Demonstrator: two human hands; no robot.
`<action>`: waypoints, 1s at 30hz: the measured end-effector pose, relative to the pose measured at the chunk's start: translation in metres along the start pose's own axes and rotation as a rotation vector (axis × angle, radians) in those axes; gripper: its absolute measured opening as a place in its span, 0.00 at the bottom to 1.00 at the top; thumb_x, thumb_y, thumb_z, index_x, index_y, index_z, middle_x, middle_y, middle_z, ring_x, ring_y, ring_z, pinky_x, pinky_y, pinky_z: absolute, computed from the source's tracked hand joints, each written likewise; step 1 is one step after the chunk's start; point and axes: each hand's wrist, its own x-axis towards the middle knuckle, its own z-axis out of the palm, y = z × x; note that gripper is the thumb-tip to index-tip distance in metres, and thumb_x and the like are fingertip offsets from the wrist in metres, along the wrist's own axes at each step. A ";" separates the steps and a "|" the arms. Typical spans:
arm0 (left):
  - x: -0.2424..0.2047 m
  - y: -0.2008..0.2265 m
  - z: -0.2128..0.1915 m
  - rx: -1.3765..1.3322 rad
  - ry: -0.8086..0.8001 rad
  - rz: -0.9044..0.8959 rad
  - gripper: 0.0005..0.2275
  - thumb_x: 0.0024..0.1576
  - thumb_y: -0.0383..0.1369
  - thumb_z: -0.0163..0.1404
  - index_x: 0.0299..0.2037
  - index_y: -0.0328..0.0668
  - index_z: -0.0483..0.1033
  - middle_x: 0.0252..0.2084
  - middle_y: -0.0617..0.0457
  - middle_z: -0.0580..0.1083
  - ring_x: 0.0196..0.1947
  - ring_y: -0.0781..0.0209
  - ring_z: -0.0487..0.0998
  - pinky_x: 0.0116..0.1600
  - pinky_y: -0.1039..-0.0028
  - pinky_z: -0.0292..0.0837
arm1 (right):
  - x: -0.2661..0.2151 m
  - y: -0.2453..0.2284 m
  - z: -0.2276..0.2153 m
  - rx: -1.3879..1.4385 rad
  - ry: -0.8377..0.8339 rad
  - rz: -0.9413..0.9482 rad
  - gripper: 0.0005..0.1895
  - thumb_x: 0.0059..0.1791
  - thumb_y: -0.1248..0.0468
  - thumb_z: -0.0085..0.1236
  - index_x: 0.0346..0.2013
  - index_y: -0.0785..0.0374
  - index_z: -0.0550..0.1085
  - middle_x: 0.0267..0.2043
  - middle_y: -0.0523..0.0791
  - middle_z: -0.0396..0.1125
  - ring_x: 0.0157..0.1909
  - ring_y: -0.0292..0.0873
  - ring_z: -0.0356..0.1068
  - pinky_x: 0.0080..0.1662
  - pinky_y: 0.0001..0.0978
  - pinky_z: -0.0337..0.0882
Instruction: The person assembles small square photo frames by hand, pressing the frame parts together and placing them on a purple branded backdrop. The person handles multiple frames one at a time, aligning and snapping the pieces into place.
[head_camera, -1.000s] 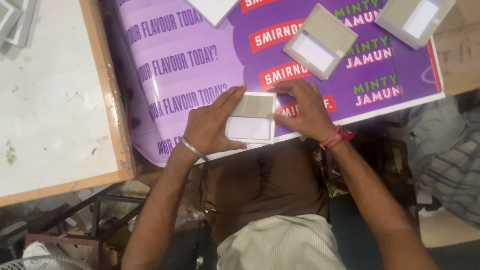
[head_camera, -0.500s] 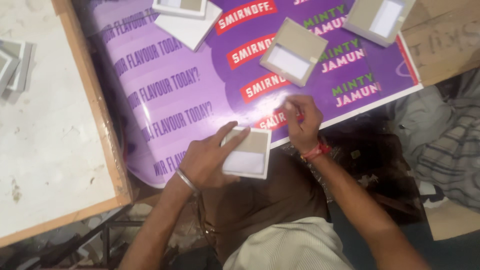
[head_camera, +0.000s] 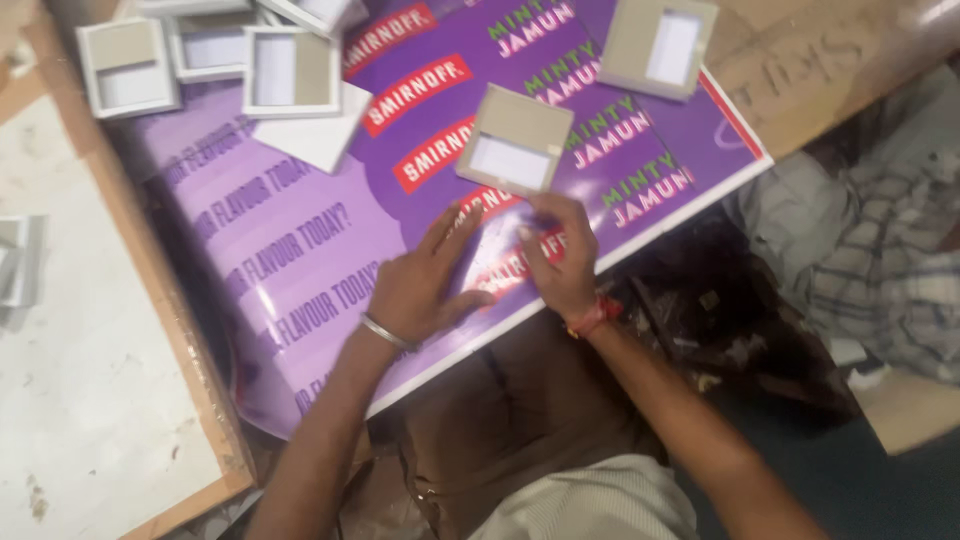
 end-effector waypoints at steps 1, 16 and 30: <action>-0.004 -0.003 0.016 -0.019 0.131 0.058 0.42 0.48 0.53 0.64 0.71 0.50 0.60 0.71 0.43 0.65 0.47 0.40 0.79 0.44 0.56 0.77 | 0.005 0.009 -0.002 -0.192 -0.035 -0.104 0.25 0.50 0.68 0.64 0.60 0.66 0.67 0.63 0.53 0.64 0.66 0.53 0.65 0.65 0.46 0.69; -0.010 -0.010 0.061 -0.176 0.445 -0.081 0.15 0.58 0.42 0.57 0.53 0.50 0.79 0.60 0.53 0.77 0.48 0.51 0.82 0.46 0.61 0.78 | 0.144 0.066 -0.110 -0.966 -0.224 0.025 0.24 0.50 0.60 0.68 0.59 0.61 0.73 0.46 0.48 0.74 0.53 0.54 0.70 0.68 0.67 0.43; -0.036 -0.029 0.079 -1.289 1.266 -0.260 0.15 0.70 0.35 0.49 0.58 0.29 0.71 0.47 0.41 0.78 0.44 0.60 0.76 0.52 0.69 0.74 | -0.041 -0.088 0.015 -0.339 -0.550 -0.317 0.18 0.49 0.60 0.65 0.54 0.55 0.77 0.43 0.40 0.76 0.44 0.39 0.74 0.53 0.45 0.64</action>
